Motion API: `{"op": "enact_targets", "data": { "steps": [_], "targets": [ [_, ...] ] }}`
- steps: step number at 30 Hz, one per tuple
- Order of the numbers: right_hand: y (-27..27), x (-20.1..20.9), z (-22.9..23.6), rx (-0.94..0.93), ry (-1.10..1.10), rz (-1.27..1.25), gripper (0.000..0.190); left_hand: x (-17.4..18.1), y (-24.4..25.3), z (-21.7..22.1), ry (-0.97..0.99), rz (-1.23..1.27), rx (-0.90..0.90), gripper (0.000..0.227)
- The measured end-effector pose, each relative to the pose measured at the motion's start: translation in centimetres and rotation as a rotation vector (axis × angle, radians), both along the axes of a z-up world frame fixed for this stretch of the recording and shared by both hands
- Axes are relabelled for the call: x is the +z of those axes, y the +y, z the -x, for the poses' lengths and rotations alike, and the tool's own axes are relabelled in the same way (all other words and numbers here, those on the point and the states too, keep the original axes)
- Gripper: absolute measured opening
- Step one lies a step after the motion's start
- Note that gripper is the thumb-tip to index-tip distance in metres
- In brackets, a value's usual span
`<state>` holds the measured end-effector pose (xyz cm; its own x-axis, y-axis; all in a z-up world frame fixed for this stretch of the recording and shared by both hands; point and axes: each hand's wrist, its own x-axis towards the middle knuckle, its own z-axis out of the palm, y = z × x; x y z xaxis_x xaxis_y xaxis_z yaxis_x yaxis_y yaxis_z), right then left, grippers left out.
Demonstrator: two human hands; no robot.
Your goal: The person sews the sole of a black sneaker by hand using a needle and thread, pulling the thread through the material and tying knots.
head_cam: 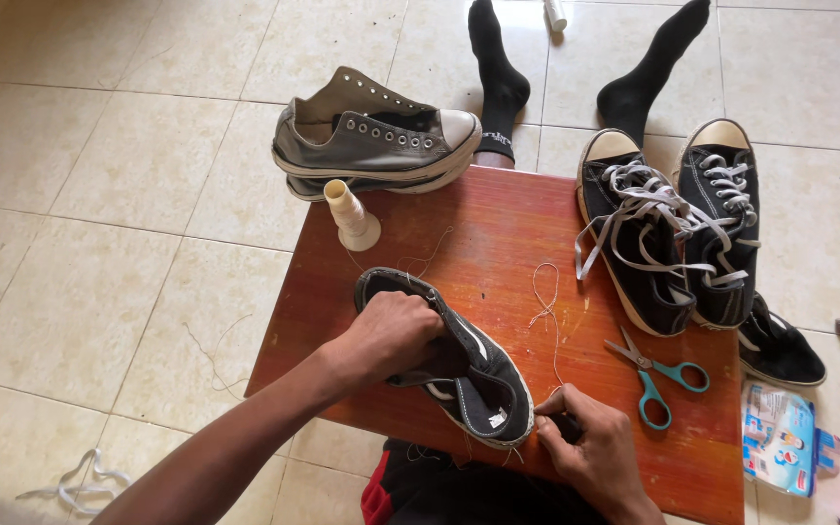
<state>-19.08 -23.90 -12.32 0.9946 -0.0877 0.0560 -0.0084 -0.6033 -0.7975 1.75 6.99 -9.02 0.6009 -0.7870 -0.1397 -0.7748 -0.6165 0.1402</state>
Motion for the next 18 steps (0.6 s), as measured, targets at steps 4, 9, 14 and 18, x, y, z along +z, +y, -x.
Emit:
{"op": "enact_targets", "data": {
  "steps": [4,9,14,18],
  "targets": [
    [-0.1,-0.4,0.1,-0.02,0.008,-0.011,0.007,0.1,0.5,0.3,0.053,0.029,-0.005,0.024],
    [-0.6,-0.6,0.2,0.03,0.01,-0.017,0.007,6.7,1.5,1.0,0.222,-0.017,-0.031,0.017],
    [-0.5,-0.5,0.0,0.026,0.033,-0.02,0.006,8.3,2.4,1.1,0.173,-0.036,-0.007,0.002],
    [-0.6,0.1,-0.1,0.053,0.029,-0.023,0.005,10.4,2.8,0.1,0.022,-0.179,-0.094,0.019]
  ]
}}
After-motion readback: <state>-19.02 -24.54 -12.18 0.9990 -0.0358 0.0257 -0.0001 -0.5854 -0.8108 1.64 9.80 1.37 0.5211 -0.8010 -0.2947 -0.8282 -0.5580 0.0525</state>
